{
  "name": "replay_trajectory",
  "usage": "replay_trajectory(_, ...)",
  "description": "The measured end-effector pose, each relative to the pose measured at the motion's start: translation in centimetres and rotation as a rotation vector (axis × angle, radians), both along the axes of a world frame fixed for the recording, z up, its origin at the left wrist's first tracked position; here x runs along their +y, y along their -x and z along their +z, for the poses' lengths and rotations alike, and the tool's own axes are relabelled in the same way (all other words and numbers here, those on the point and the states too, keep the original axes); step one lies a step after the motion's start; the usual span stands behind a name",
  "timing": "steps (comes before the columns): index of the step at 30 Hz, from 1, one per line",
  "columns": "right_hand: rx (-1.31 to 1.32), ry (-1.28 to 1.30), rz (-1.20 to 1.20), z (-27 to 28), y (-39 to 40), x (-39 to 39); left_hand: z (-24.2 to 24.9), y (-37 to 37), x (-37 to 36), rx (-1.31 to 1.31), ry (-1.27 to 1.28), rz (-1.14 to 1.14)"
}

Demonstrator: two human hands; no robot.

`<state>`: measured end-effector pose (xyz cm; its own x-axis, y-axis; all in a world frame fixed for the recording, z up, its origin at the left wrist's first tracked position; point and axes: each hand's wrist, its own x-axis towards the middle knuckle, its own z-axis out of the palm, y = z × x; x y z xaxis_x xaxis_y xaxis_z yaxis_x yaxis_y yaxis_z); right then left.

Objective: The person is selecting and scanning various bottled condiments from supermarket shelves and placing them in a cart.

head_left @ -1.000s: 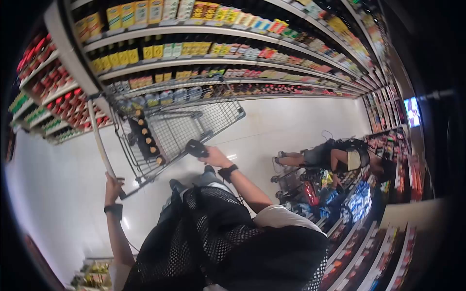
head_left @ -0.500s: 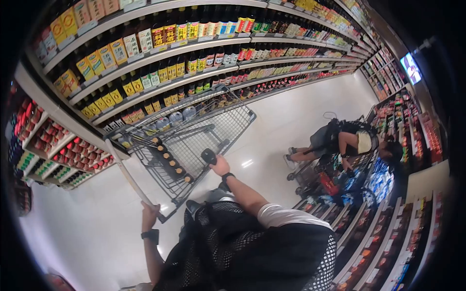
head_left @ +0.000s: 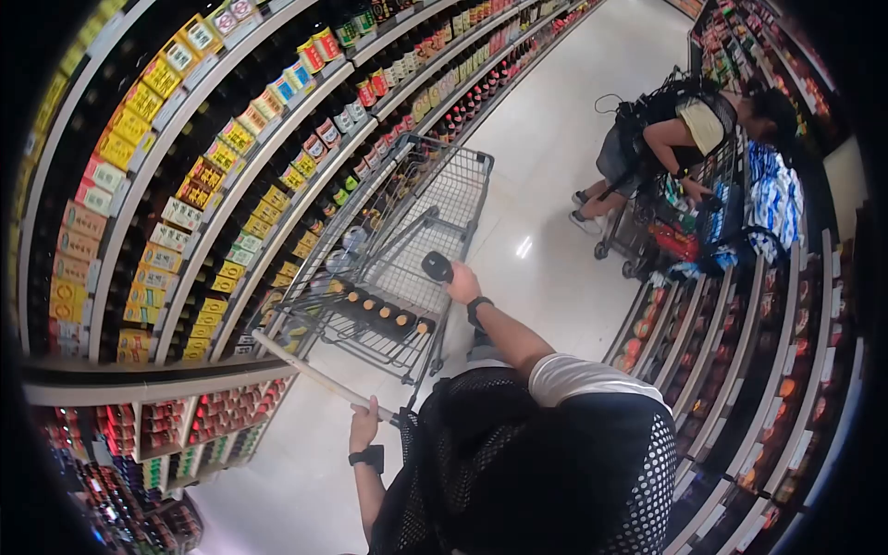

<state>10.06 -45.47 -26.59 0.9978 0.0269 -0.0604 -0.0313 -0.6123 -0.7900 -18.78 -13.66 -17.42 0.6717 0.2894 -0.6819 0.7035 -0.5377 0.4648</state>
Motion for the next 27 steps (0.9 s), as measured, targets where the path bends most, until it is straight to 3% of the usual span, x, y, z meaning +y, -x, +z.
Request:
replay_trajectory(3,0.036,-0.075,-0.038,-0.2,-3.1,-2.4,0.6,-3.8,-1.6,0.027,-0.041,-0.067)
replay_trajectory(8,0.094,0.031,-0.090,1.4,-7.9,-6.9,3.0,-10.1,-5.4,-0.072,-0.028,-0.086)
replay_trajectory(10,0.131,0.088,-0.109,1.9,-9.3,-8.2,3.7,-12.2,-6.0,-0.203,0.080,-0.127)
replay_trajectory(13,-0.008,0.020,-0.224,2.8,-9.4,-10.1,4.8,-15.1,-6.0,-0.390,-0.040,-0.168)
replay_trajectory(15,-0.008,-0.011,-0.273,3.9,-8.9,-11.4,8.7,-17.6,-7.5,-0.368,-0.047,-0.096)
replay_trajectory(17,0.032,-0.066,-0.258,4.9,-8.4,-12.5,9.2,-19.9,-7.2,-0.652,-0.295,-0.266)
replay_trajectory(19,0.022,-0.148,-0.294,6.2,-7.7,-13.1,9.8,-22.7,-7.0,-0.651,-0.226,-0.292)
replay_trajectory(22,-0.137,-0.241,-0.291,6.9,-6.8,-13.4,10.8,-28.0,-7.7,-0.707,-0.415,-0.559)
replay_trajectory(25,-0.090,-0.154,-0.295,9.3,-6.3,-13.0,11.5,-34.4,-9.0,-0.818,-0.449,-0.746)
replay_trajectory(27,0.019,-0.197,-0.293,13.4,-6.3,-12.8,9.2,-38.8,-9.5,-0.837,-0.440,-0.769)
